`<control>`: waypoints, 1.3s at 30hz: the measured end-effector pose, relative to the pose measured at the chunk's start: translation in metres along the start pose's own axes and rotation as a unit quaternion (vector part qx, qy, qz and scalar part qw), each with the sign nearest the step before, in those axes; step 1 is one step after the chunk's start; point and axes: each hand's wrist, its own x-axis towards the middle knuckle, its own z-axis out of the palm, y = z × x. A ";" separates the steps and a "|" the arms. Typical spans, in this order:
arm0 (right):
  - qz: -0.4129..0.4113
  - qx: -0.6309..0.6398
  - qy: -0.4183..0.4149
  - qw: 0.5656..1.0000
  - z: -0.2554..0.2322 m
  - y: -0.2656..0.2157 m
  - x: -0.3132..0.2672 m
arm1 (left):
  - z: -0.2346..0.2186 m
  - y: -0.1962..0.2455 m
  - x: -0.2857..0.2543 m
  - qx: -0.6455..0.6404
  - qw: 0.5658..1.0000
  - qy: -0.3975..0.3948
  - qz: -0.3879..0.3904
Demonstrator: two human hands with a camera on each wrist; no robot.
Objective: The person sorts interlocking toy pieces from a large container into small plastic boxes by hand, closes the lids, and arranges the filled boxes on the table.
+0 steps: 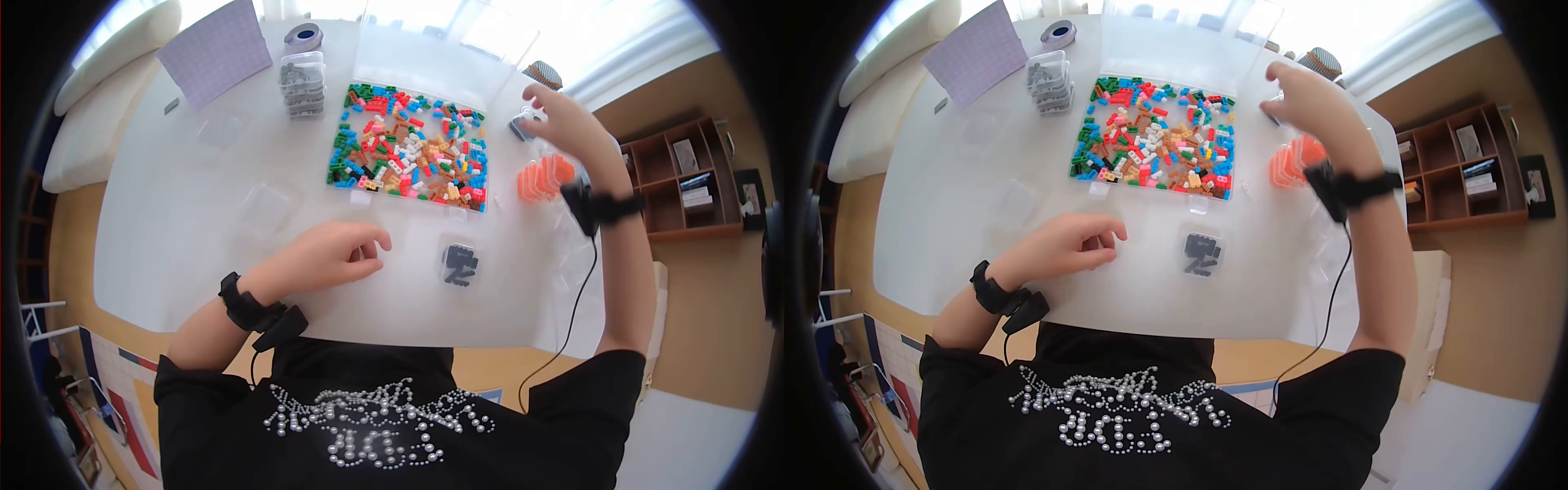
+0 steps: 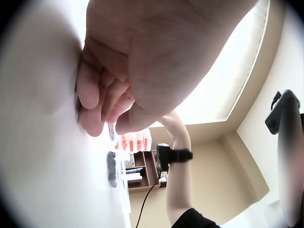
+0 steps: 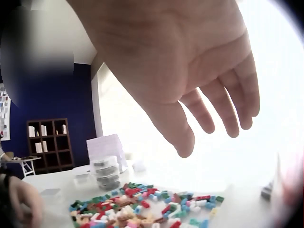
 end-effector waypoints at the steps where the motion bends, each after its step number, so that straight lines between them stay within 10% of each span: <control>1: 0.012 -0.059 -0.041 0.997 0.007 0.025 0.033 | 0.000 0.000 0.000 0.007 1.000 0.007 0.007; 9: 0.156 -0.092 -0.208 0.961 0.000 0.053 0.068 | 0.001 -0.004 -0.002 0.045 0.997 0.017 0.053; 21: 0.094 -0.028 -0.231 0.968 -0.018 0.101 0.078 | -0.002 0.001 -0.002 0.060 0.997 0.008 0.040; 25: 0.044 0.151 -0.091 0.983 0.014 0.175 0.063 | -0.004 0.000 -0.003 0.051 0.998 0.005 0.044; 39: -0.047 0.178 -0.015 0.983 0.078 0.134 0.049 | -0.005 0.006 -0.001 0.013 0.999 -0.034 -0.016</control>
